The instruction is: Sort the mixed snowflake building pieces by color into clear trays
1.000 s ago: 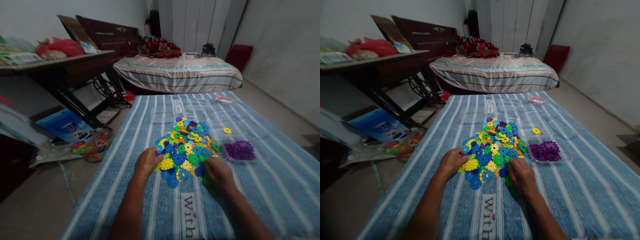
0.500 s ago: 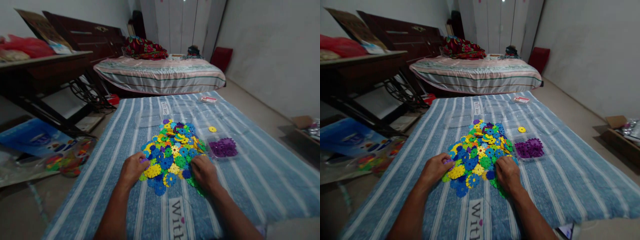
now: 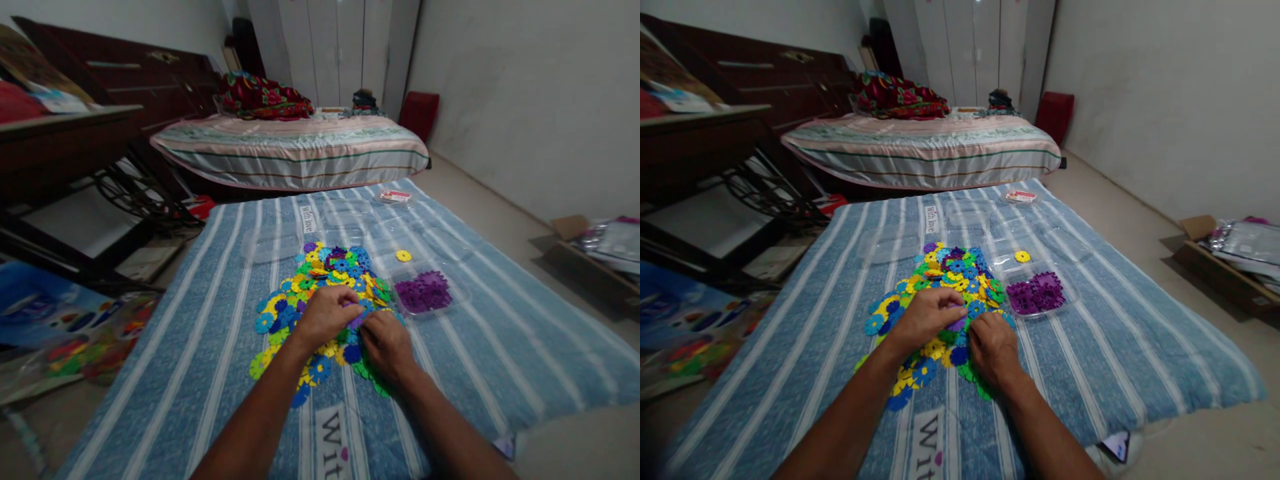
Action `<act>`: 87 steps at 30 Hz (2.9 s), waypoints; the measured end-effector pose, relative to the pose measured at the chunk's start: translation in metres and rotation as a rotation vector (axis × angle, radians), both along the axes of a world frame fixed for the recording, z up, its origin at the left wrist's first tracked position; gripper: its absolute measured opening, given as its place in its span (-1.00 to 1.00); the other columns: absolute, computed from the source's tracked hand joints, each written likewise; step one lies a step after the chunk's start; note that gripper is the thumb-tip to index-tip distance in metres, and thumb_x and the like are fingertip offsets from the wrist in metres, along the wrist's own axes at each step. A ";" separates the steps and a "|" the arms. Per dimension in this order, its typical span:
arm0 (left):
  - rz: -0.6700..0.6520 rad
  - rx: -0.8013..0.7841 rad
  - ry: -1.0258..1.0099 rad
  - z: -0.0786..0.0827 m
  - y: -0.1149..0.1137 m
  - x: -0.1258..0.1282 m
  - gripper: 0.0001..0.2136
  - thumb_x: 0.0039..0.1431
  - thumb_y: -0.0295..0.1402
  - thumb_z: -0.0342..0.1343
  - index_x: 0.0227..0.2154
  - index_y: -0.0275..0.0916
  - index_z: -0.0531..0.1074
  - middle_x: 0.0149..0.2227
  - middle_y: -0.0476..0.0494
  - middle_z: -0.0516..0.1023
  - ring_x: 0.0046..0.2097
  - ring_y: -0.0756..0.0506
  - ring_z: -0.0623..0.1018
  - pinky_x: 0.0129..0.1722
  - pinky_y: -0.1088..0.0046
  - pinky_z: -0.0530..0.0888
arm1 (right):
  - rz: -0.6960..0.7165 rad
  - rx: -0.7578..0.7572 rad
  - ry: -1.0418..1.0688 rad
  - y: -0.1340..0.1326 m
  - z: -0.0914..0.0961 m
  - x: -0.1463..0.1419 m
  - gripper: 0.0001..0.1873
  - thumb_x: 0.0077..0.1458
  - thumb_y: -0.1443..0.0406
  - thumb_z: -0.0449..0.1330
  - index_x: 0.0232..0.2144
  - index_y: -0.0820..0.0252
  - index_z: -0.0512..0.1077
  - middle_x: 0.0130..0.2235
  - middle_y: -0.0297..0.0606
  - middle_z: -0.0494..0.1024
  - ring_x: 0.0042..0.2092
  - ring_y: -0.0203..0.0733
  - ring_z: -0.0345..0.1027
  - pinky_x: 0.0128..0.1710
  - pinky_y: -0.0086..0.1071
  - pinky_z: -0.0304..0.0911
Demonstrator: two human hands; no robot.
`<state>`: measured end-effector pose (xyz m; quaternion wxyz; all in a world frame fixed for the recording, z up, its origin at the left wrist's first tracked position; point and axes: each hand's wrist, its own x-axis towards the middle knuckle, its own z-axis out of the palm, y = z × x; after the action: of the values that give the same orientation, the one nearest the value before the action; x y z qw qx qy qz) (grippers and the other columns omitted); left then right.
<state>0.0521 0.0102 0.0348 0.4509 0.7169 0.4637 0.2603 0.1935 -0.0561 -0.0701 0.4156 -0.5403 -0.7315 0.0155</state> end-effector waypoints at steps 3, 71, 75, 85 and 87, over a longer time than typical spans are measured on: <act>-0.084 0.069 -0.104 0.003 0.013 0.045 -0.86 -0.09 -0.35 0.18 -0.43 -0.29 0.52 -0.49 0.01 0.50 -0.44 0.02 0.44 -0.41 0.53 0.37 | -0.007 0.011 0.006 0.001 -0.001 0.000 -0.80 0.18 0.41 0.03 -0.37 0.17 0.44 -0.37 -0.20 0.47 -0.28 -0.16 0.30 -0.29 -0.35 0.16; 0.034 -0.201 -0.082 0.028 0.035 -0.012 -0.79 -0.05 -0.23 0.20 -0.47 -0.29 0.41 -0.65 0.04 0.41 -0.62 0.07 0.38 -0.57 0.56 0.32 | 0.056 0.093 -0.152 0.067 0.002 -0.016 -0.85 0.14 0.43 0.08 -0.36 0.16 0.44 -0.32 -0.19 0.47 -0.25 -0.12 0.25 -0.26 -0.29 0.12; 0.004 -0.055 -0.140 0.033 0.043 0.032 -0.81 0.02 -0.35 0.18 -0.29 -0.30 0.44 -0.43 -0.06 0.53 -0.44 0.01 0.52 -0.41 0.48 0.46 | 0.065 0.097 -0.136 0.068 -0.001 -0.016 -0.82 0.14 0.44 0.07 -0.29 0.16 0.46 -0.26 -0.16 0.49 -0.21 -0.11 0.27 -0.23 -0.28 0.14; -0.058 0.498 0.619 -0.021 0.026 -0.033 -0.87 0.12 -0.38 0.12 -0.28 -0.28 0.48 -0.06 -0.30 0.51 0.04 -0.26 0.45 0.08 0.12 0.37 | 0.076 0.076 -0.182 0.067 0.005 -0.014 -0.80 0.18 0.39 0.06 -0.47 0.17 0.39 -0.38 -0.21 0.43 -0.28 -0.15 0.20 -0.27 -0.30 0.08; -0.038 0.516 0.642 -0.034 0.017 -0.046 -0.86 0.15 -0.35 0.10 -0.26 -0.27 0.47 0.03 -0.34 0.45 0.10 -0.29 0.41 0.11 0.07 0.34 | 0.080 0.070 -0.179 0.067 0.005 -0.014 -0.80 0.18 0.40 0.07 -0.48 0.16 0.39 -0.37 -0.21 0.43 -0.27 -0.15 0.20 -0.26 -0.30 0.09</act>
<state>0.0057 0.0268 0.0010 0.0936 0.8597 0.4869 0.1226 0.1797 0.0110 -0.0649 0.3664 -0.4951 -0.7867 -0.0415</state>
